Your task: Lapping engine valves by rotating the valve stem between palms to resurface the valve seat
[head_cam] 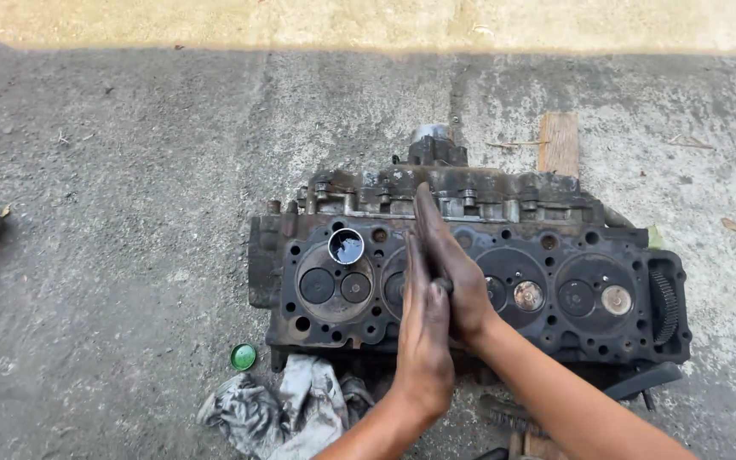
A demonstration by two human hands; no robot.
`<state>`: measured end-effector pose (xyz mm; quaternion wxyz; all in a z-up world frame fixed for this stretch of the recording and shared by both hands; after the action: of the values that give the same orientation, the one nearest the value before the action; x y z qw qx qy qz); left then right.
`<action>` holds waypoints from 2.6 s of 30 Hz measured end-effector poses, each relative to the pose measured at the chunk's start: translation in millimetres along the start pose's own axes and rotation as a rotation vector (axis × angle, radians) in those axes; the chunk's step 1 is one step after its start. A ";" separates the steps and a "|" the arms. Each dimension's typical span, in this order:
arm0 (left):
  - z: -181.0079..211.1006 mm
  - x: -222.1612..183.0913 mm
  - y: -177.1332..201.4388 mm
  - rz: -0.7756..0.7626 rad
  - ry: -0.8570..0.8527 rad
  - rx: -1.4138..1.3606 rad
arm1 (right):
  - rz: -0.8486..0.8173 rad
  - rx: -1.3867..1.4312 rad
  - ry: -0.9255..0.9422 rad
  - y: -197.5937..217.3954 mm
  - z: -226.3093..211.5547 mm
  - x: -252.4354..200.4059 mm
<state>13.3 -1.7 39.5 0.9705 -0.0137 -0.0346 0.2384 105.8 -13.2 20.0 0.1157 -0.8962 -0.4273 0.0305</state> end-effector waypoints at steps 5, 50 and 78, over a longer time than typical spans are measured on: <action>-6.4 39.2 32.0 0.111 -0.022 -0.144 | -0.062 -0.156 0.053 -35.3 -1.9 -51.2; -7.2 0.6 0.3 0.087 -0.017 -0.079 | 0.040 -0.041 -0.092 -5.3 -5.4 -20.8; 0.1 6.9 10.6 0.047 0.018 -0.221 | -0.083 -0.033 -0.004 -10.9 13.4 -28.1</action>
<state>14.5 10.8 39.6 0.9575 -0.1238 -0.0516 0.2554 77.7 -25.9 8.3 0.1013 -0.8793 -0.4649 0.0205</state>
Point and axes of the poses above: each hand's wrist, its own x-axis towards the middle knuckle, its own y-axis out of the back of the hand, z = x × y, the point moved 5 cm from there along x, towards the middle knuckle, and after that the axes turned 4 degrees about -x, right-handed, at the moved point
